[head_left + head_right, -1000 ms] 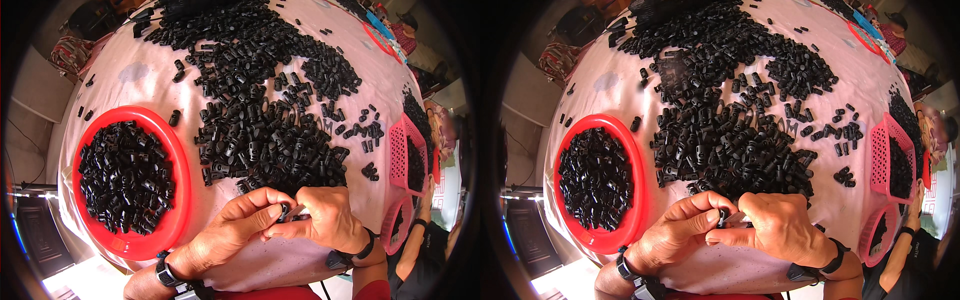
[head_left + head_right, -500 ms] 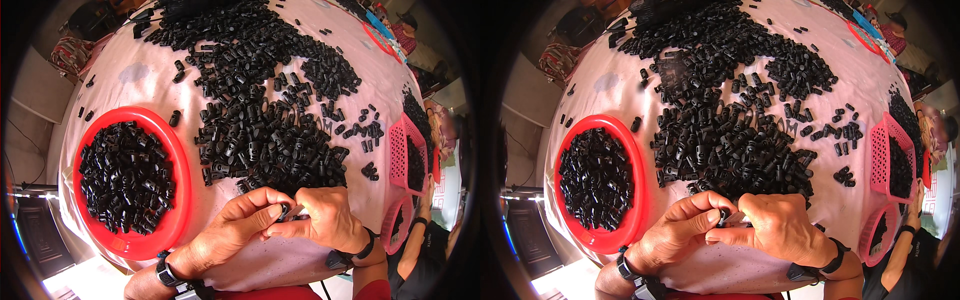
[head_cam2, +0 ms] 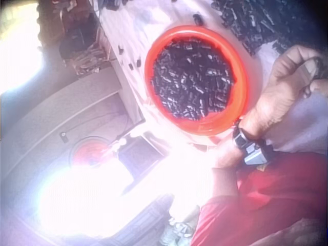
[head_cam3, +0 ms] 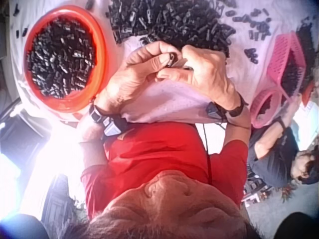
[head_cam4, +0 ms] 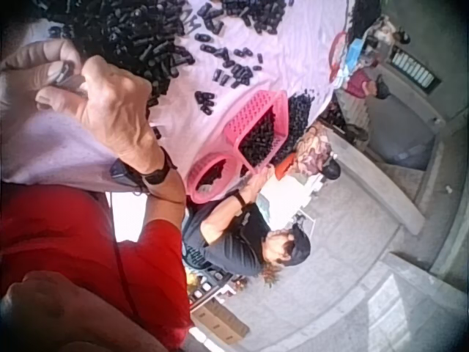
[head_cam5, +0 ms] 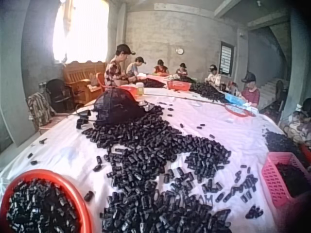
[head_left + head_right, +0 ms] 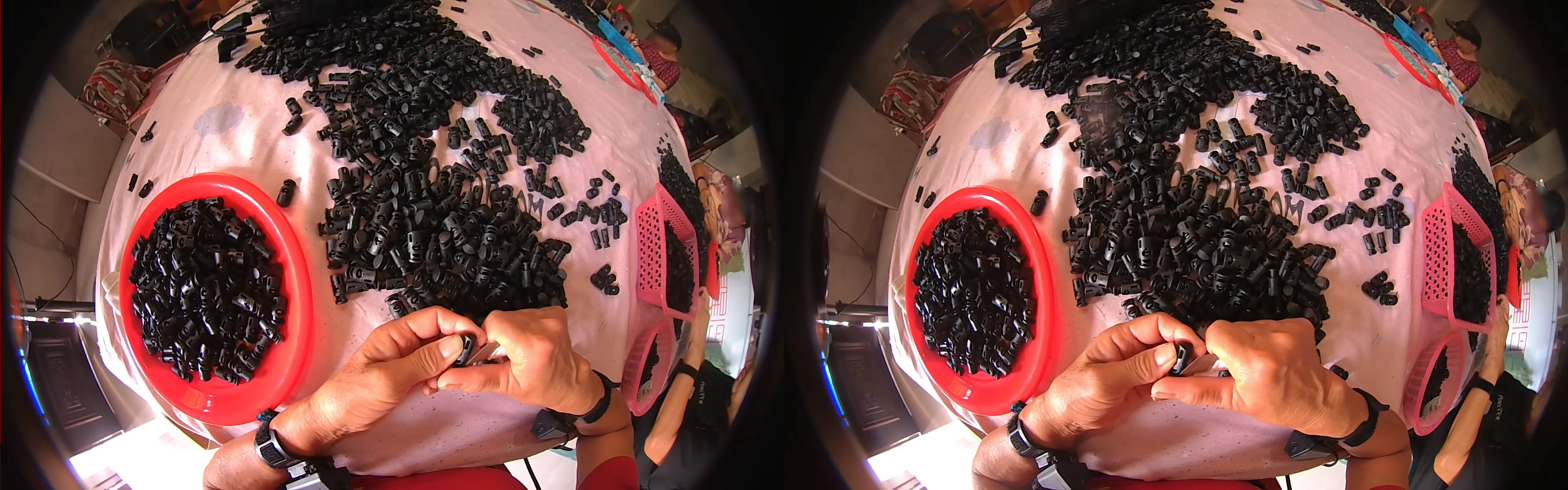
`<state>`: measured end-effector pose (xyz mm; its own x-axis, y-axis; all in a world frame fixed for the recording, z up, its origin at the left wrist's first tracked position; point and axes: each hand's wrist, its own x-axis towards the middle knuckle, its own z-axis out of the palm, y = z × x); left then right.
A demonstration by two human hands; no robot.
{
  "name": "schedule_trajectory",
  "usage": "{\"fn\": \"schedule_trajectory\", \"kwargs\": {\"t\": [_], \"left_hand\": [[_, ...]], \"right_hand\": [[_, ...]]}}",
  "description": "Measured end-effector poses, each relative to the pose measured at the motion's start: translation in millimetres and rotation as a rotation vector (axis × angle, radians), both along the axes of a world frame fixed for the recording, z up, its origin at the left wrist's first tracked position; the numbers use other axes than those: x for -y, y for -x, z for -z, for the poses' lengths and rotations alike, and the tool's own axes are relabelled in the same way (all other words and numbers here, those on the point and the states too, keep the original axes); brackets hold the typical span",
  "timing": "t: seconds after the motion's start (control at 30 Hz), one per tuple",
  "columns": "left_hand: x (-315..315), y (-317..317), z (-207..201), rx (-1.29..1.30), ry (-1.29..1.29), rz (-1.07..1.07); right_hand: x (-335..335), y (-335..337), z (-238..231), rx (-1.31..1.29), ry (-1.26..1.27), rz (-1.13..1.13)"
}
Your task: The recorder manually assembles small black plastic cord locks by joining two components together.
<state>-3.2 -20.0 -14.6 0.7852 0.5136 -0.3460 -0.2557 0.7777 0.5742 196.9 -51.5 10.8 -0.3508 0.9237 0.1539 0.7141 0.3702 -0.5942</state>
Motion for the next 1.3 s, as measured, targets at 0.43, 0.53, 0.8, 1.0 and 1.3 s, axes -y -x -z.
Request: {"fn": "schedule_trajectory", "kwargs": {"t": [0.43, 0.53, 0.8, 1.0, 1.3], "left_hand": [[-2.2, 3.0, 1.2, 0.014, 0.070, 0.008], [-1.5, 4.6, -1.2, 0.028, 0.073, -0.005], [-2.4, 0.5, -1.4, -0.009, 0.081, 0.001], [-2.1, 4.6, -0.7, 0.028, 0.093, -0.002], [-1.4, 2.0, -2.8, -0.013, 0.095, -0.018]], "right_hand": [[-2.3, 1.9, 0.2, 0.003, 0.001, 0.028], [-1.4, 3.3, 0.6, -0.002, -0.006, 0.023], [-2.2, 1.4, -0.9, -0.049, -0.001, 0.033], [-1.3, 2.0, 1.3, -0.007, -0.006, 0.001], [-2.5, 2.8, -0.3, -0.038, -0.010, 0.044]]}}
